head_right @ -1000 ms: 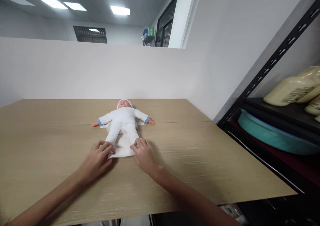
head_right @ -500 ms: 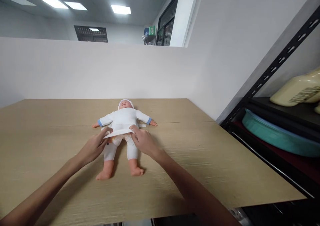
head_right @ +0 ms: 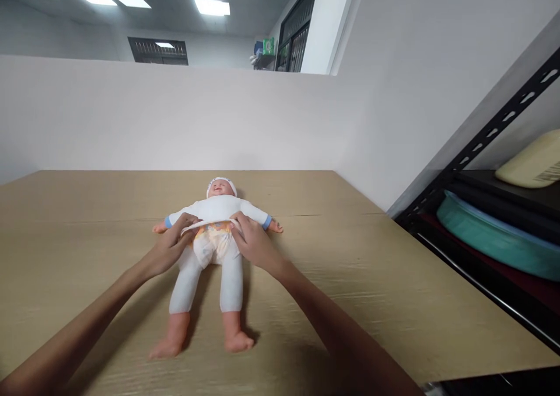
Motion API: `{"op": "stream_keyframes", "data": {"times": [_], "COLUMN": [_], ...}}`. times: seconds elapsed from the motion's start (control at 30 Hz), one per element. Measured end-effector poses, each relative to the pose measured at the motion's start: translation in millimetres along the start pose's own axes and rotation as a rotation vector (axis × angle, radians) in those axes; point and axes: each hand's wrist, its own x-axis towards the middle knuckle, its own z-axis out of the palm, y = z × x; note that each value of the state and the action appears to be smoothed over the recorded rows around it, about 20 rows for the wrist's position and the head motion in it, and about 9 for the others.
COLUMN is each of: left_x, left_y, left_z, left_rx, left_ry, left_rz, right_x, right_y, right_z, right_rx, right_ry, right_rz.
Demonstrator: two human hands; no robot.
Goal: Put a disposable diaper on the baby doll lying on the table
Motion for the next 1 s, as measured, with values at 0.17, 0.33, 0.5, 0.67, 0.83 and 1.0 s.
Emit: {"op": "stream_keyframes", "data": {"times": [0.17,0.33,0.5,0.67,0.83,1.0], "left_x": [30,56,62,54,52,63], "left_y": [-15,-36,-50,-49,-50,-55], "left_z": [-6.9,-7.6,-2.6,2.5,3.2,3.6], "left_rx": [-0.063,-0.360,-0.500,-0.543,-0.255,-0.268], "left_ry": [-0.057,-0.097,-0.139,-0.099,0.087,0.036], "left_rz": [-0.176,-0.346,-0.354,-0.278,-0.116,-0.167], "right_x": [24,45,45,39,40,43], "right_y": [19,48,72,79,71,76], "right_z": [-2,3,15,19,15,22], "right_rx": [0.086,0.288,0.464,0.619,0.437,0.391], "right_ry": [-0.019,-0.060,-0.071,-0.086,0.001,0.090], "right_rz": [0.193,0.326,0.425,0.452,0.327,0.277]}}
